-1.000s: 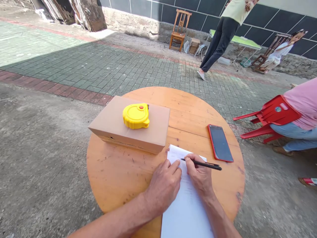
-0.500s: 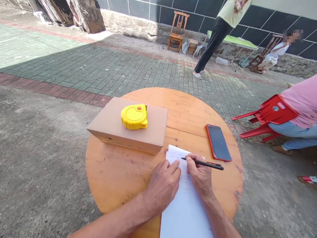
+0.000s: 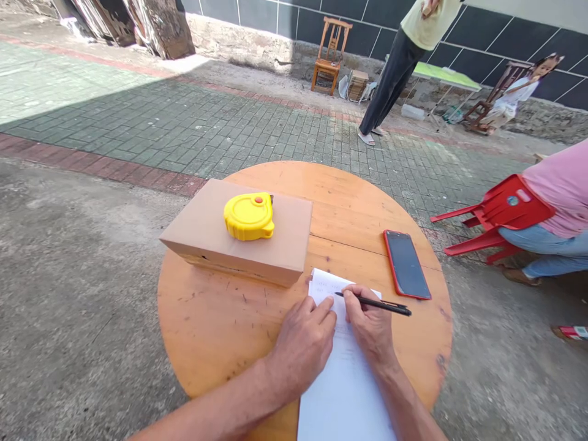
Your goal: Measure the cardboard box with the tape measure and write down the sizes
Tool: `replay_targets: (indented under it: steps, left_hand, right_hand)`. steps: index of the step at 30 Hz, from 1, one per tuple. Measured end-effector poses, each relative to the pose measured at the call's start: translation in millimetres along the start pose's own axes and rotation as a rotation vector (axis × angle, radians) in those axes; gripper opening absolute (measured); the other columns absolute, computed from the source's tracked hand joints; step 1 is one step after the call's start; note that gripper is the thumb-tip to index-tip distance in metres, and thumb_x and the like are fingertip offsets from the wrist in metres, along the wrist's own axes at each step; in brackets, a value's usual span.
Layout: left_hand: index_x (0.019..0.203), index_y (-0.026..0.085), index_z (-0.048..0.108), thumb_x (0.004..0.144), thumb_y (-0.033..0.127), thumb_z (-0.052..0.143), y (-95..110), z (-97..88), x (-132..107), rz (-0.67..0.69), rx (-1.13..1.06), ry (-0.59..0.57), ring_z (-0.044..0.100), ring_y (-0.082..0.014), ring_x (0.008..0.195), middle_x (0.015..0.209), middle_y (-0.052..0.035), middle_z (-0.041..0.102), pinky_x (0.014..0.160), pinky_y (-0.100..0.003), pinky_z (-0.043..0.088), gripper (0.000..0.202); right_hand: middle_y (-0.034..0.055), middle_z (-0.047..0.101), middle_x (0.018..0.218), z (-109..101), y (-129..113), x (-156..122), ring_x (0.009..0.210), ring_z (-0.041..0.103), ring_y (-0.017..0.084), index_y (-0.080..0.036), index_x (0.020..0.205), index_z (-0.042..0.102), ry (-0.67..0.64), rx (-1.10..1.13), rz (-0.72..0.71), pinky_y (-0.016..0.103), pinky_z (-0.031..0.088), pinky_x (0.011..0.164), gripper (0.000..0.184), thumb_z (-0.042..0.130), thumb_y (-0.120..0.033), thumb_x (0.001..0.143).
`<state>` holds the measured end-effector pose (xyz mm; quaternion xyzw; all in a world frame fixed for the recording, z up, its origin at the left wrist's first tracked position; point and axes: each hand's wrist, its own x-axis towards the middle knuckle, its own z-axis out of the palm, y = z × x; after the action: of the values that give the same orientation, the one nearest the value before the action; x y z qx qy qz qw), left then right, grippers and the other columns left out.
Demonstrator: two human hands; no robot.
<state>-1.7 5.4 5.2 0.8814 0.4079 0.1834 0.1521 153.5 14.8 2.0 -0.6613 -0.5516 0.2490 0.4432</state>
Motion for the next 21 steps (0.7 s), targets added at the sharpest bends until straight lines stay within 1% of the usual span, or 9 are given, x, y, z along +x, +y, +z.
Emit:
replay_targets:
  steps: [3, 7, 17, 21]
  left_hand:
    - [0.093, 0.018, 0.06, 0.088, 0.01, 0.049, -0.1, -1.2, 0.5, 0.002, -0.006, 0.006, 0.05, -0.0223, 0.085, 0.121, -0.003, 0.062, 0.076, -0.04, 0.052, 0.015]
    - [0.096, 0.018, 0.06, 0.088, 0.01, 0.049, -0.5, -1.4, 0.6, 0.008, -0.003, 0.011, 0.05, -0.0222, 0.085, 0.121, -0.0034, 0.062, 0.076, -0.04, 0.052, 0.015]
    - [0.092, 0.019, 0.059, 0.087, 0.011, 0.05, -1.1, 0.0, 1.2, 0.002, -0.006, -0.006, 0.05, -0.022, 0.085, 0.122, -0.0017, 0.062, 0.076, -0.04, 0.052, 0.013]
    - [0.092, 0.019, 0.059, 0.086, 0.01, 0.051, -1.7, -2.3, 1.6, 0.004, -0.001, -0.012, 0.051, -0.0222, 0.085, 0.124, -0.0023, 0.061, 0.076, -0.04, 0.052, 0.013]
  right_hand:
    - [-0.0041, 0.051, 0.055, 0.9, -0.1, 0.1, 0.045, 0.047, 0.012, -0.019, 0.074, 0.062, -0.006, -0.008, -0.007, 0.025, 0.04, 0.046, 0.02, 0.052, -0.031, 0.086]
    - [-0.005, 0.05, 0.053, 1.2, 1.3, 0.1, 0.044, 0.046, 0.012, -0.019, 0.075, 0.062, 0.002, -0.014, 0.007, 0.025, 0.04, 0.046, 0.02, 0.052, -0.032, 0.086]
    - [-0.0058, 0.049, 0.048, -1.6, -2.5, -0.2, 0.043, 0.045, 0.011, -0.019, 0.07, 0.061, -0.023, 0.017, 0.03, 0.024, 0.039, 0.047, 0.02, 0.053, -0.031, 0.085]
    - [-0.0069, 0.049, 0.043, -3.0, -1.8, -0.2, 0.04, 0.044, 0.01, -0.019, 0.074, 0.062, 0.048, 0.126, 0.113, 0.022, 0.038, 0.044, 0.019, 0.056, -0.034, 0.084]
